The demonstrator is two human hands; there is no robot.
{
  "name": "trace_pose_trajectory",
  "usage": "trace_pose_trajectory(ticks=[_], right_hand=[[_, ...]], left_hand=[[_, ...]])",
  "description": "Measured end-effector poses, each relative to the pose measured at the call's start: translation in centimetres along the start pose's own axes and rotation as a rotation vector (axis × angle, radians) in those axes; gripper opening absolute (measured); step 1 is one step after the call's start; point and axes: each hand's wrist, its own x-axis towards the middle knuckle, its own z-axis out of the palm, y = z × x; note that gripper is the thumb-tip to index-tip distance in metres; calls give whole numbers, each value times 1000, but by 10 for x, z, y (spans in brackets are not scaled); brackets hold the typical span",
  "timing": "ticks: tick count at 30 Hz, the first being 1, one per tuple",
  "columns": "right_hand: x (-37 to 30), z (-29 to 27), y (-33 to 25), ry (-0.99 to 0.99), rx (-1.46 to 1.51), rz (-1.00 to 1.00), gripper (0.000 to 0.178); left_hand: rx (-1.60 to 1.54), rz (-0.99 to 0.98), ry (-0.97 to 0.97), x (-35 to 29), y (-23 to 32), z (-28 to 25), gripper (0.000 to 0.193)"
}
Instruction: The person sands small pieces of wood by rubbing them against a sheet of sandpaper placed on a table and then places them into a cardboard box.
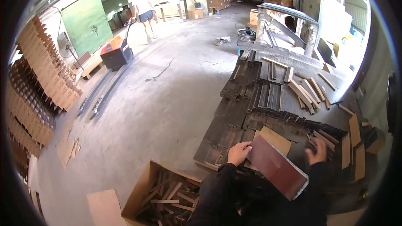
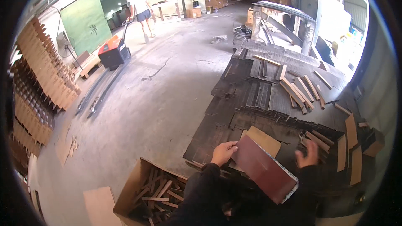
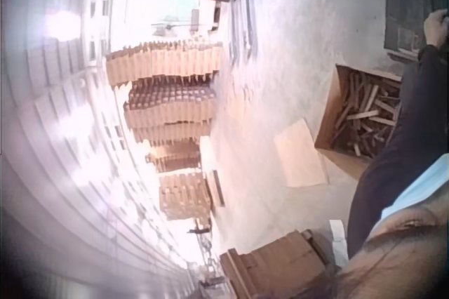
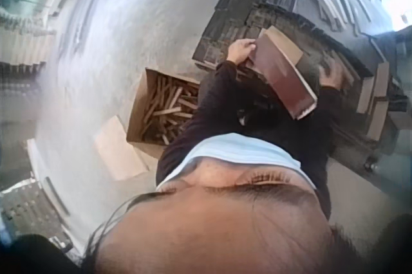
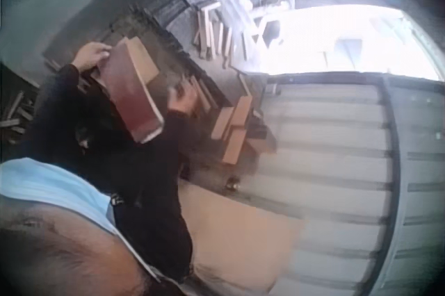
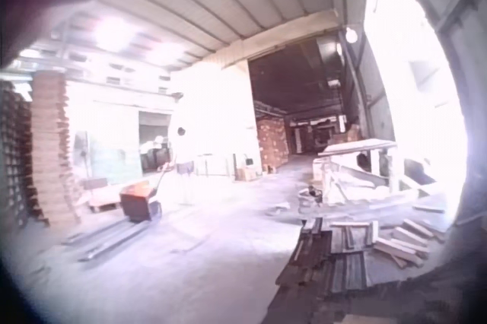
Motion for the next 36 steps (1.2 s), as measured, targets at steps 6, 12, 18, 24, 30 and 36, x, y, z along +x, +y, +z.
trace_pose_trajectory(ticks=[6, 12, 18, 24, 30, 36], right_hand=[[-51, 1, 47, -152, -238, 254, 53], [-24, -18, 60, -279, -416, 142, 20], [-10, -37, -28, -192, 135, -98, 18], [-16, 7, -130, -247, 148, -67, 15], [-35, 14, -134, -259, 167, 30, 19], [-30, 24, -132, -240, 203, -18, 22]], left_hand=[[31, -35, 9, -3, -17, -4, 31], [20, -61, -20, -4, -6, -9, 31], [19, -14, 29, -1, -14, -1, 32], [-31, -2, 36, 0, -22, -4, 31], [-23, -46, -24, -3, -5, -7, 30], [-86, -39, -16, -2, -16, -6, 30]])
